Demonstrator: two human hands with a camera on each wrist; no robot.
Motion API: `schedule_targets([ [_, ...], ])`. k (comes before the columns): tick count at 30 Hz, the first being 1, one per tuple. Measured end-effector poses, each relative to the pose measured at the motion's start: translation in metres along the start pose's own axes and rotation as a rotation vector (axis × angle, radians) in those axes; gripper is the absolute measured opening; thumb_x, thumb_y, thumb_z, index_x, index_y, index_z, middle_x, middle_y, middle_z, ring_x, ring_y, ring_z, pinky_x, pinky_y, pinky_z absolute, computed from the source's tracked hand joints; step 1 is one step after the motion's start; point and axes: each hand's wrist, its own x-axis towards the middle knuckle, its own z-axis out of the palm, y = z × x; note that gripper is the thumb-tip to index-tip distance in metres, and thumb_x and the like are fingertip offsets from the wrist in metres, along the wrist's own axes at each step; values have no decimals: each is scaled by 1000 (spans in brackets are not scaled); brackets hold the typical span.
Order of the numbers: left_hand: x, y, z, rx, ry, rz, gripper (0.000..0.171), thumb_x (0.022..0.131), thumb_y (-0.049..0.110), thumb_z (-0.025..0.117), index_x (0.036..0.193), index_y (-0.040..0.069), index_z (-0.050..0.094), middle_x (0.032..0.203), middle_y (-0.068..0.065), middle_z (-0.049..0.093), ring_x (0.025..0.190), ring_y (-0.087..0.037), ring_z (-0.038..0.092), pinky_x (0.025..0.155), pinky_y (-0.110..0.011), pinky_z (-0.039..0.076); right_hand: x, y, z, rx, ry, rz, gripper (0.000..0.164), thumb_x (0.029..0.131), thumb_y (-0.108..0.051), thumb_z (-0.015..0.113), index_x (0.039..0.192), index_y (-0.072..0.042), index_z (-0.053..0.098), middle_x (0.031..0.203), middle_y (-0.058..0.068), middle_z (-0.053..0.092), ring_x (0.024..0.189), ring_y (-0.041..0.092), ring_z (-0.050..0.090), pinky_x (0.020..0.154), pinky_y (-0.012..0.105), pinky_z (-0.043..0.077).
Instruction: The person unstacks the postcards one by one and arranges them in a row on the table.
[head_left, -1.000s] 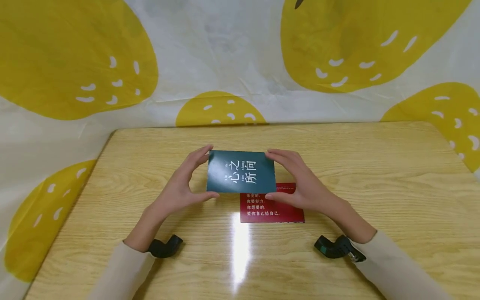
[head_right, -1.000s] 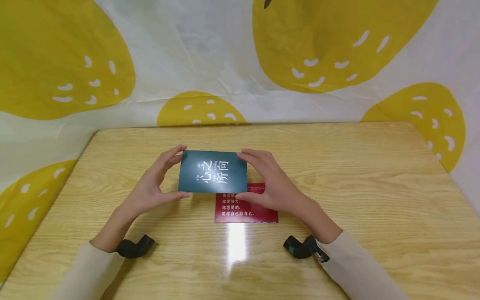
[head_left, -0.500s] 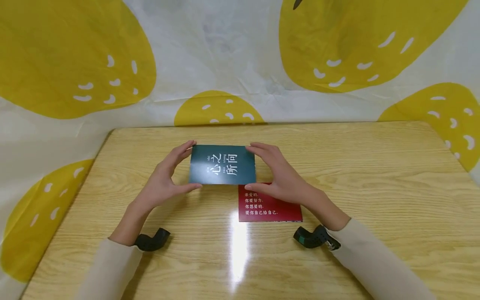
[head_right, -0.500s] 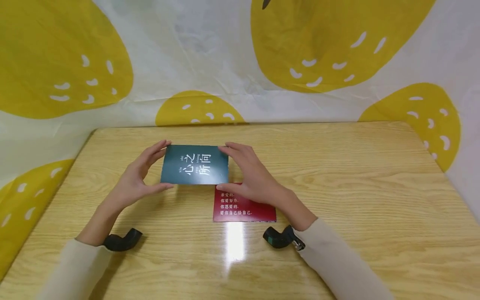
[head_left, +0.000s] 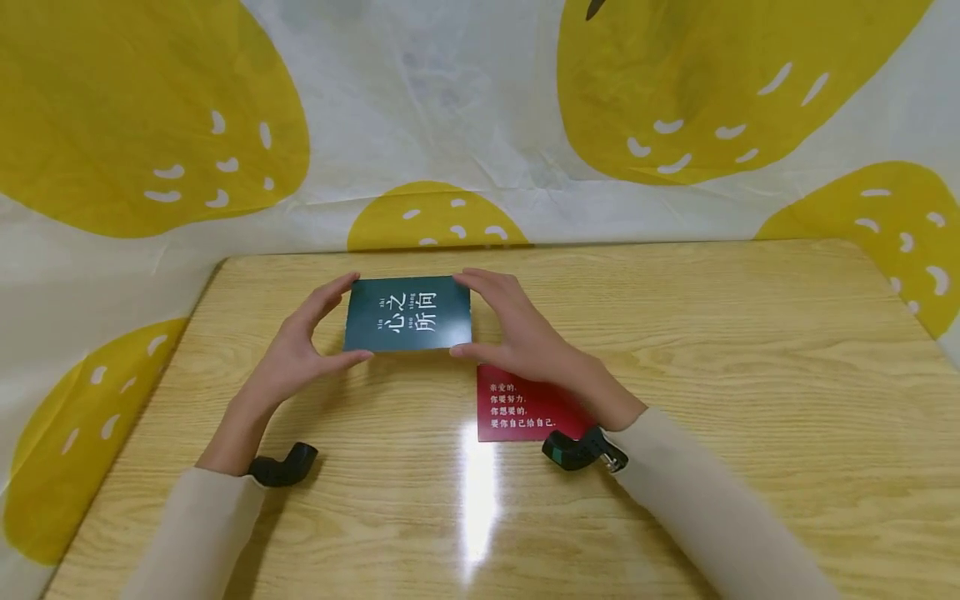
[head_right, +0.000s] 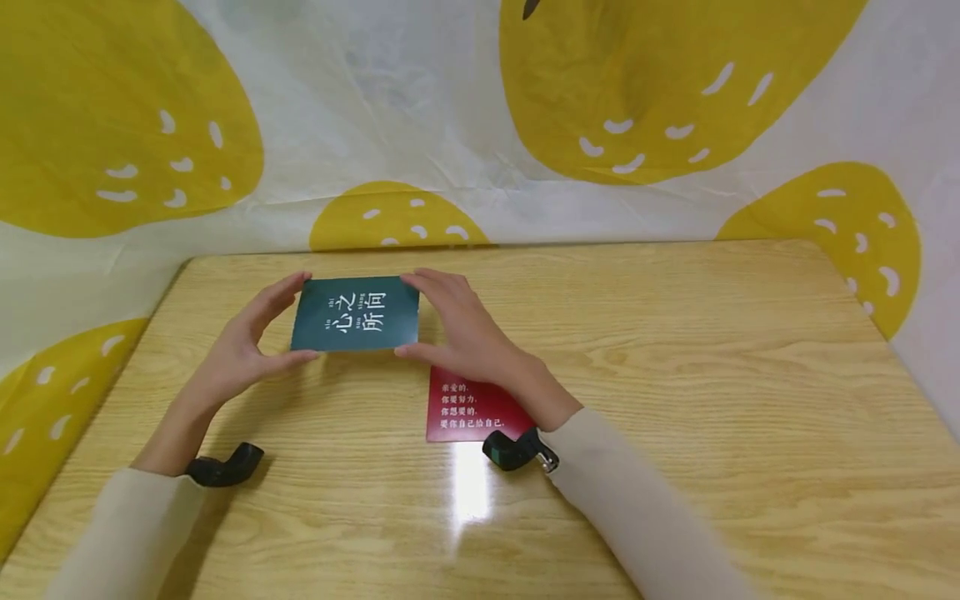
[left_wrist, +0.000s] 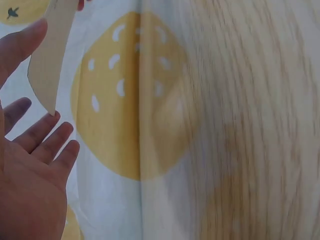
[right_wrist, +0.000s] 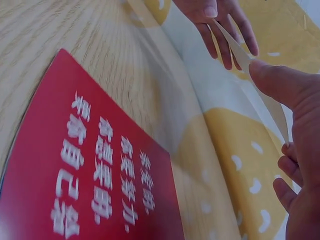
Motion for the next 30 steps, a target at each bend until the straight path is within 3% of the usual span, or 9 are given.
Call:
schedule_targets([
  [6, 0, -20, -8, -3, 22, -47, 99, 68, 1, 86, 150, 19, 33, 150, -6, 35, 138, -26, 29, 112, -38, 26, 14, -2, 11, 15, 10, 7, 83, 78, -32, 80, 144, -7, 38, 148, 7, 35, 134, 22, 26, 107, 40, 30],
  [12, 0, -25, -17, 16, 38, -90, 99, 68, -1, 85, 150, 17, 31, 151, -8, 34, 139, -28, 27, 113, -42, 23, 29, -3, 21, 1, 22, -3, 82, 77, -31, 81, 143, -5, 40, 146, 8, 38, 133, 24, 28, 108, 40, 27],
  [22, -1, -38, -31, 51, 33, -187, 96, 72, 14, 85, 151, 23, 31, 152, 2, 32, 141, -17, 25, 114, -40, 21, 45, -2, 35, -30, 2, 26, 82, 78, -31, 80, 142, -2, 39, 145, 11, 41, 132, 27, 30, 110, 39, 21],
  [30, -1, -53, -38, -65, 8, -220, 94, 74, 7, 83, 151, 21, 31, 152, 0, 33, 140, -23, 25, 113, -38, 22, 52, -1, 47, 4, -31, 102, 83, 79, -32, 79, 144, -5, 37, 147, 9, 38, 133, 25, 28, 111, 34, 22],
])
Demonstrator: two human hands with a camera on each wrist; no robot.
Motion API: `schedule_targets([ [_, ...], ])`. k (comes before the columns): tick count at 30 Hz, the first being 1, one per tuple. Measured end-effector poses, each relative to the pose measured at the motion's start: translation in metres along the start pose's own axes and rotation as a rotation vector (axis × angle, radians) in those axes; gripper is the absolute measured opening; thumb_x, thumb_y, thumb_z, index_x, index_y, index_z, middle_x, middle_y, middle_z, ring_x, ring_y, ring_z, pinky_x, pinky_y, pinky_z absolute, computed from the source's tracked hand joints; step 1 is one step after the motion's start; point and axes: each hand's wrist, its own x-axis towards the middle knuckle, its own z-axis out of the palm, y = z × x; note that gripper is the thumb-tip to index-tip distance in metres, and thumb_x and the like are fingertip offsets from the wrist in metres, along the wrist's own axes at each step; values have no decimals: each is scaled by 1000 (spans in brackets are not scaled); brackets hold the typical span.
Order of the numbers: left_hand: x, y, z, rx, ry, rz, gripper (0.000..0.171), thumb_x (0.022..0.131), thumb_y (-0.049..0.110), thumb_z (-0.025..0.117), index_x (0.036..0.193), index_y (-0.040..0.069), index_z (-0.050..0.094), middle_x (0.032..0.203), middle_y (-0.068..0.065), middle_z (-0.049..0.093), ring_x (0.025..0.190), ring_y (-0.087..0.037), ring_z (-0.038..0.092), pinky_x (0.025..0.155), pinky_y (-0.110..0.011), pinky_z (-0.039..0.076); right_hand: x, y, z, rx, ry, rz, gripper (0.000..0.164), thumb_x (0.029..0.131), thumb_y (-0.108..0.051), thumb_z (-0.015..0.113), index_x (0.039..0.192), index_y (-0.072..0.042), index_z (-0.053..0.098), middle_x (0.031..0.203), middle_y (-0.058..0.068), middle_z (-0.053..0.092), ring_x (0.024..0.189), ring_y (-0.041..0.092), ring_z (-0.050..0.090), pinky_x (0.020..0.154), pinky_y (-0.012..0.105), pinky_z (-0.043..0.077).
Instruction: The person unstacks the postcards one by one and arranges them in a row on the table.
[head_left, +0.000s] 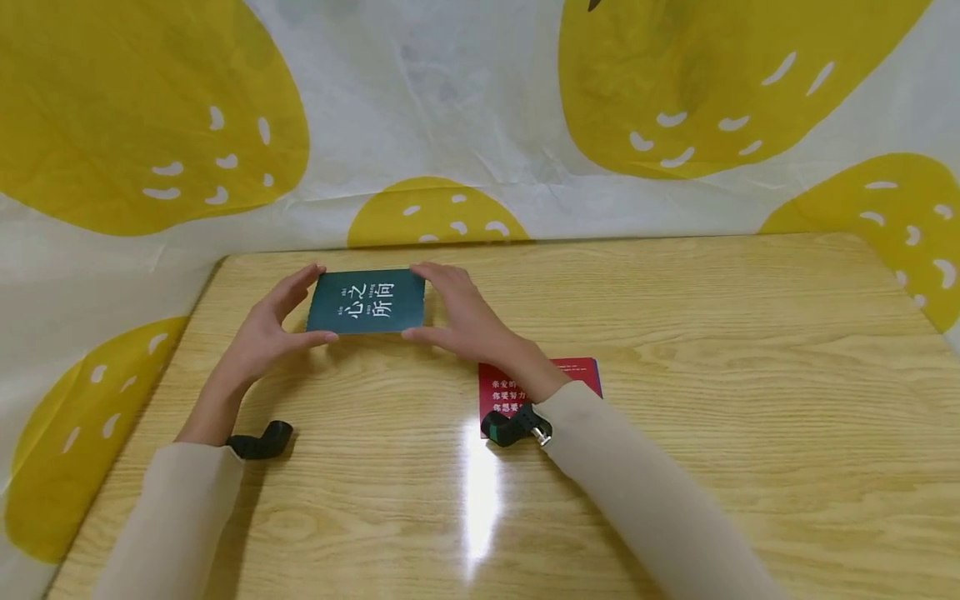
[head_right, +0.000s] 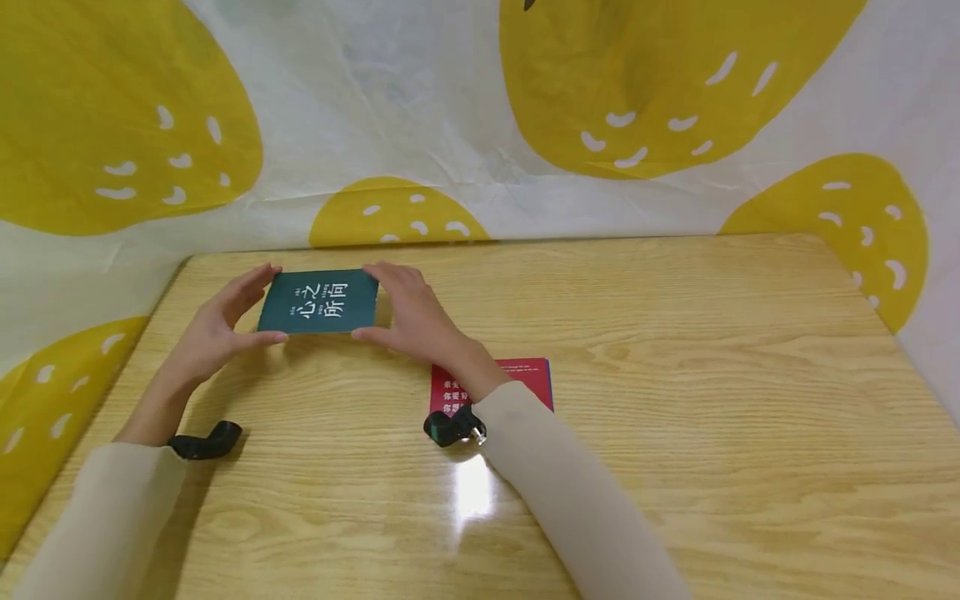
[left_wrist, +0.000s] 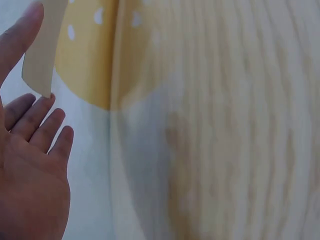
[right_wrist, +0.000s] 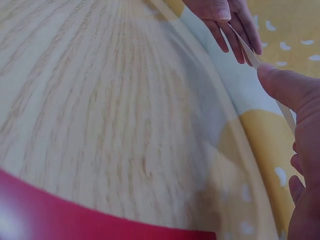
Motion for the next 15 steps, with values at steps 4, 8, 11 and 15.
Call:
schedule_targets([
  [4, 1, -5, -2, -22, -23, -43, 92, 75, 7, 82, 150, 16, 31, 153, -1, 32, 142, -22, 20, 115, -41, 17, 2, 3, 7, 2, -10, 30, 83, 79, -33, 79, 145, -7, 37, 147, 8, 38, 134, 24, 27, 111, 30, 23],
  [8, 2, -9, -3, -25, -33, -75, 89, 75, 5, 81, 149, 13, 32, 154, -6, 29, 143, -21, 15, 116, -43, 10, 4, 6, 13, 4, -30, 47, 83, 79, -33, 79, 145, -6, 37, 148, 9, 38, 135, 25, 27, 112, 29, 21],
  [11, 1, -11, -3, -9, -42, -96, 89, 75, 5, 82, 149, 11, 33, 154, -9, 27, 144, -23, 13, 115, -45, 8, 6, 8, 17, 7, -52, 63, 83, 79, -34, 78, 145, -6, 37, 148, 10, 37, 135, 25, 27, 112, 30, 22],
  [15, 0, -17, -3, 15, -60, -117, 90, 75, 10, 82, 150, 15, 32, 155, -6, 25, 144, -23, 9, 115, -49, 7, 7, 8, 19, -12, -80, 93, 83, 80, -37, 77, 146, -8, 36, 149, 11, 35, 136, 25, 27, 112, 33, 22],
])
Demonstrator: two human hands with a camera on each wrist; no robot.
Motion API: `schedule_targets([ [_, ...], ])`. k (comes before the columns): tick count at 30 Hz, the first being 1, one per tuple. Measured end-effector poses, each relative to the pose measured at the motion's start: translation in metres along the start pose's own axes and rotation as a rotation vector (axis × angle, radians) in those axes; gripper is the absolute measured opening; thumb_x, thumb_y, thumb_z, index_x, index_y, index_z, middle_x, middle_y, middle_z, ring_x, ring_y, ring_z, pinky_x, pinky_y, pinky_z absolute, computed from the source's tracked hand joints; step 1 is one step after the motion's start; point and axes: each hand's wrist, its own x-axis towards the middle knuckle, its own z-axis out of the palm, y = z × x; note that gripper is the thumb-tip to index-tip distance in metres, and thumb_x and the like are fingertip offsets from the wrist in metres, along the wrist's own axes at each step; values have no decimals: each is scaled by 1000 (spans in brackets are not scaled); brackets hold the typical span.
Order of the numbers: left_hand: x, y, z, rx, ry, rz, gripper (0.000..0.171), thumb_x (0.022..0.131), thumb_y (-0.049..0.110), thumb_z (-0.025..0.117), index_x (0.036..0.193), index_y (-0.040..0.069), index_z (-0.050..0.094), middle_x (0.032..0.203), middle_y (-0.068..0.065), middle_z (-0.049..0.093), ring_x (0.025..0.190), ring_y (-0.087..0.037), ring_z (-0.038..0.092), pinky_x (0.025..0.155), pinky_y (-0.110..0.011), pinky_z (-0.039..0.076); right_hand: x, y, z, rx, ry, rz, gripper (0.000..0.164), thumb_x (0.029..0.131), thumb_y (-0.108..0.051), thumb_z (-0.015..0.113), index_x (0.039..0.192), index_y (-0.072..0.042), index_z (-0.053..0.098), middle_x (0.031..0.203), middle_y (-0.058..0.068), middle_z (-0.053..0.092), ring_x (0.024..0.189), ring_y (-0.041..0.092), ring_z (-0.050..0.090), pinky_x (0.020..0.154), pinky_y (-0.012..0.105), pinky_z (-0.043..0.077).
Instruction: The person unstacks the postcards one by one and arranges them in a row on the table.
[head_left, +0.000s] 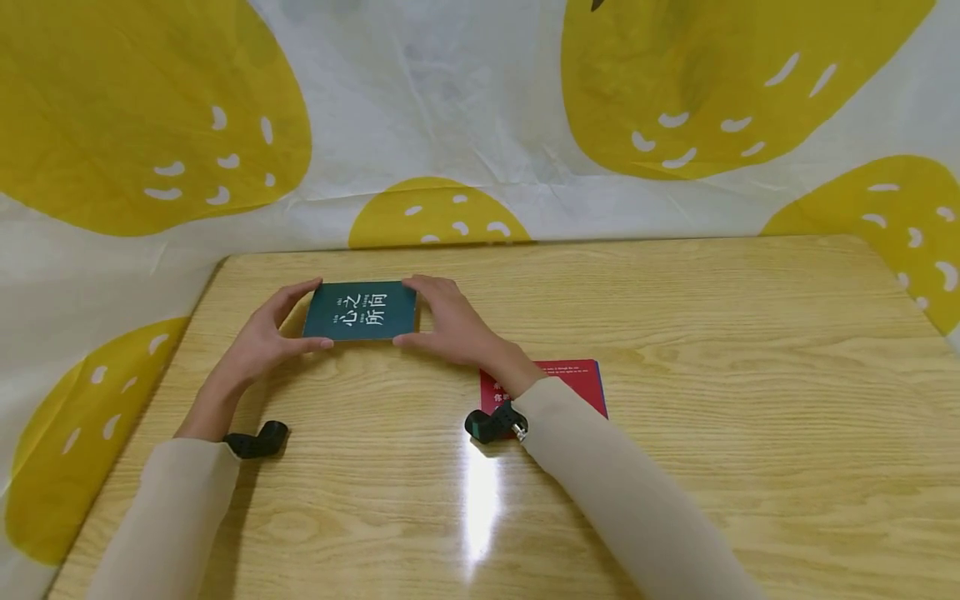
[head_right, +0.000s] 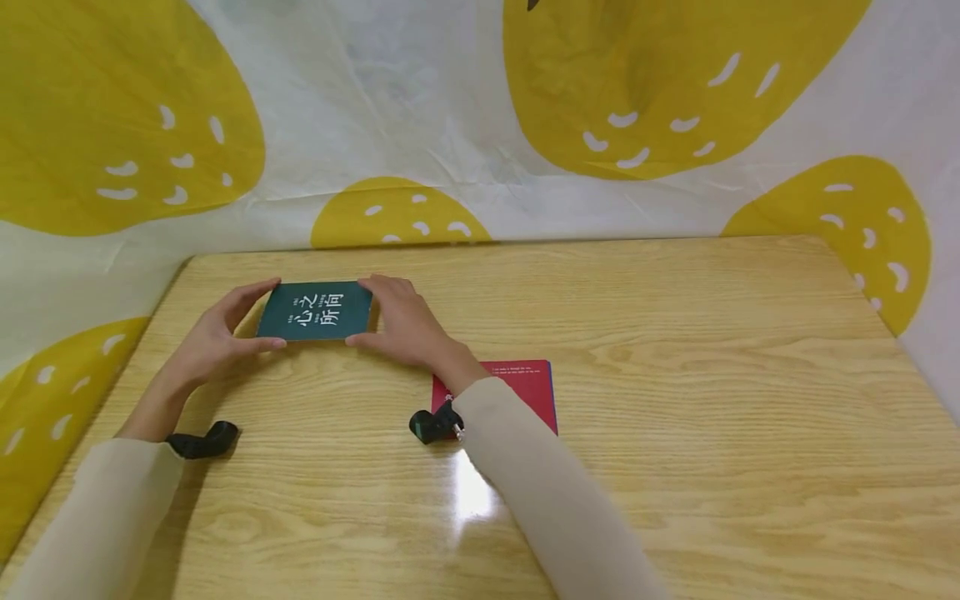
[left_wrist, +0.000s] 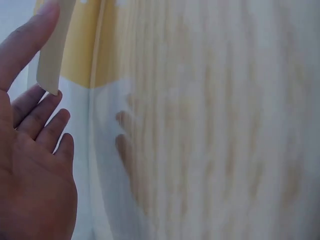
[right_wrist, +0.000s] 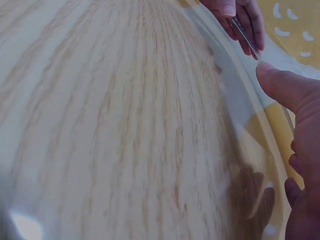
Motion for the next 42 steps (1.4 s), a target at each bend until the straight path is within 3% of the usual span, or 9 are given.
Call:
schedule_targets([
  [6, 1, -11, -1, 28, -4, -13, 93, 75, 15, 83, 151, 20, 29, 156, -6, 22, 144, -25, 8, 114, -53, 6, 5, -3, 5, -54, -28, 45, 82, 81, -42, 74, 146, -11, 36, 151, 8, 34, 138, 24, 25, 113, 39, 19],
  [13, -9, 6, -2, 87, -24, -76, 93, 76, 16, 82, 151, 9, 27, 156, -15, 20, 143, -32, 9, 113, -55, 5, 7, -3, 14, -132, -57, 85, 80, 81, -50, 71, 146, -15, 39, 153, 4, 31, 138, 24, 22, 111, 45, 20],
  [21, -6, -21, -4, 145, -31, -76, 96, 75, 28, 84, 151, 18, 27, 156, -10, 21, 144, -28, 10, 114, -52, 6, 6, -6, 21, -274, -118, 120, 82, 83, -59, 65, 148, -19, 35, 155, 2, 25, 141, 24, 15, 113, 46, 15],
  [30, -5, -26, -5, 182, -51, -88, 96, 75, 35, 83, 152, 20, 27, 158, -8, 16, 145, -27, 6, 113, -56, 6, 7, -8, 20, -307, -137, 125, 81, 84, -58, 63, 149, -19, 34, 156, 2, 23, 142, 23, 14, 113, 46, 15],
  [36, -3, -27, -5, 189, -70, -70, 89, 76, 33, 82, 148, 15, 34, 158, -1, 19, 145, -20, 4, 113, -55, 6, 7, -8, 20, -313, -141, 126, 81, 84, -59, 62, 149, -19, 34, 156, 3, 22, 142, 23, 14, 113, 46, 15],
  [42, -4, -26, -5, 190, -85, -50, 88, 77, 33, 81, 148, 12, 34, 158, -3, 17, 145, -23, 1, 112, -58, 5, 7, -9, 21, -323, -138, 124, 79, 85, -58, 62, 148, -18, 36, 156, 3, 23, 142, 23, 15, 113, 46, 16],
])
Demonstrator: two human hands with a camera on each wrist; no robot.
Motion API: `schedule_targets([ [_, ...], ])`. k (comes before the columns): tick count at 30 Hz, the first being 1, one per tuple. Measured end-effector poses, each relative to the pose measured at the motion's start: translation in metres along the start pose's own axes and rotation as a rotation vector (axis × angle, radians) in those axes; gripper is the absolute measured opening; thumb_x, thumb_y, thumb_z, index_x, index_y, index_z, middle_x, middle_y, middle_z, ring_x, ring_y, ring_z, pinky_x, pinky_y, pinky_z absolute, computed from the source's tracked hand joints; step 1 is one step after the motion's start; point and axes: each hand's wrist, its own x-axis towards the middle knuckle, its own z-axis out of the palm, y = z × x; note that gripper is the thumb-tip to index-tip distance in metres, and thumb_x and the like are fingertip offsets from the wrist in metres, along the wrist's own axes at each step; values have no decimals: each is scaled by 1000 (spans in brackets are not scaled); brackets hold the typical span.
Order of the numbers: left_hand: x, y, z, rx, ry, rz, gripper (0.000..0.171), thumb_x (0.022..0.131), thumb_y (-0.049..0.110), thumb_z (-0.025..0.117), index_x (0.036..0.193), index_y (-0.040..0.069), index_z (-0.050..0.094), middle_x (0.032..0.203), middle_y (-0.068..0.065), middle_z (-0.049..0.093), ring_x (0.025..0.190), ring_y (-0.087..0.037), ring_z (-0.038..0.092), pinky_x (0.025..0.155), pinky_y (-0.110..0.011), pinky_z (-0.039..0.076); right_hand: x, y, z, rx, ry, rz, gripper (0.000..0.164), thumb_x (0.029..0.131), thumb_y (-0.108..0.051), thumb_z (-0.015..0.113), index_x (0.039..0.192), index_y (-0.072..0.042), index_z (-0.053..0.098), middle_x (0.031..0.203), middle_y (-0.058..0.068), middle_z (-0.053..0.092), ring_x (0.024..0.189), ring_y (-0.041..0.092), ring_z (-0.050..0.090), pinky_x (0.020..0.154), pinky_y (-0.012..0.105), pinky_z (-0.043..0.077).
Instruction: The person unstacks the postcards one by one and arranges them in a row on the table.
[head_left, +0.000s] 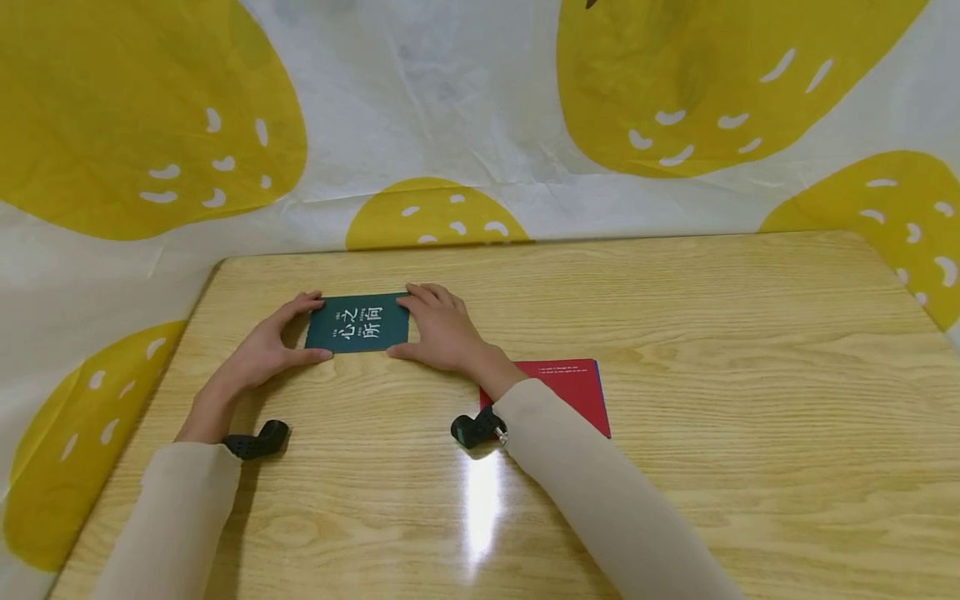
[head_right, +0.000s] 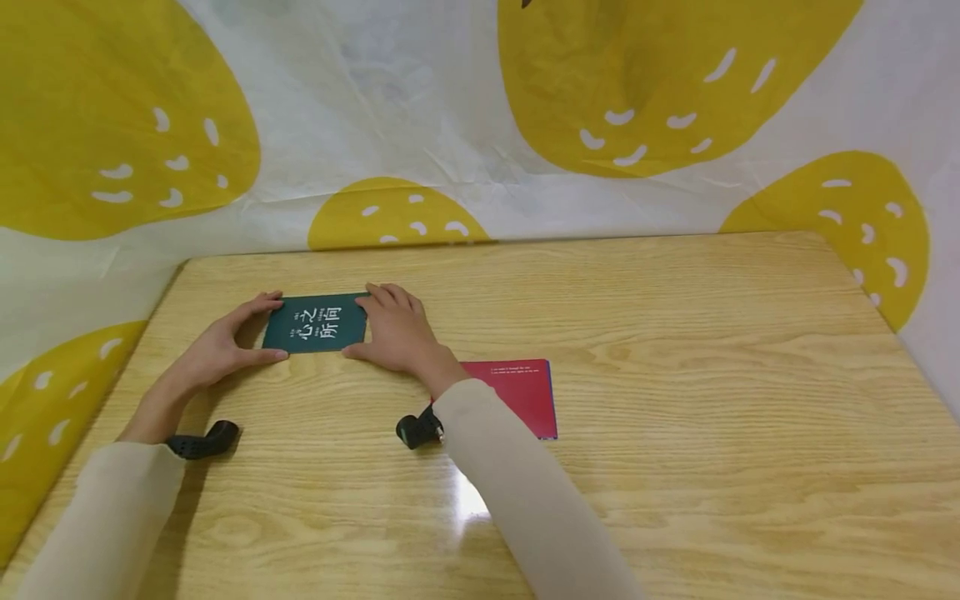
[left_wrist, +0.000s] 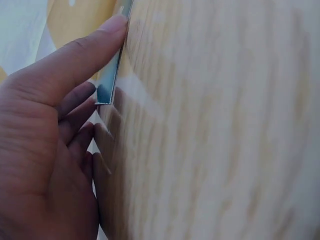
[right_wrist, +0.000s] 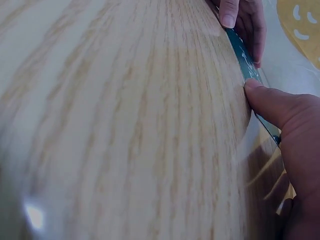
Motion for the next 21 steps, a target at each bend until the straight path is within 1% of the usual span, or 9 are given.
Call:
schedule_targets([
  [6, 0, 2, 1, -2, -5, 23, 86, 78, 31, 81, 147, 9, 35, 159, -6, 15, 145, -26, -1, 112, -58, 5, 0, 0, 0, 7, 5, -4, 77, 86, -57, 62, 147, -17, 37, 156, 4, 22, 141, 23, 15, 113, 45, 15],
  [13, -1, 7, -1, 5, -15, 16, 90, 77, 32, 81, 149, 8, 32, 159, -7, 14, 145, -27, -1, 112, -59, 5, 1, -1, 0, 5, 5, 4, 78, 85, -56, 63, 148, -17, 37, 156, 4, 23, 142, 23, 14, 113, 45, 15],
  [18, -3, 13, 0, 7, 10, 2, 92, 77, 33, 81, 150, 11, 30, 158, -8, 17, 145, -30, 4, 112, -59, 7, 0, 0, -4, 79, 15, 6, 76, 86, -51, 64, 148, -16, 36, 155, 7, 24, 141, 25, 16, 113, 44, 18],
  [21, -2, 18, 1, 12, 40, 0, 91, 77, 33, 82, 150, 13, 31, 157, -9, 19, 143, -33, 9, 111, -60, 10, -2, 1, -9, 114, 30, -4, 75, 87, -48, 66, 147, -14, 37, 154, 8, 26, 139, 26, 18, 112, 43, 21],
])
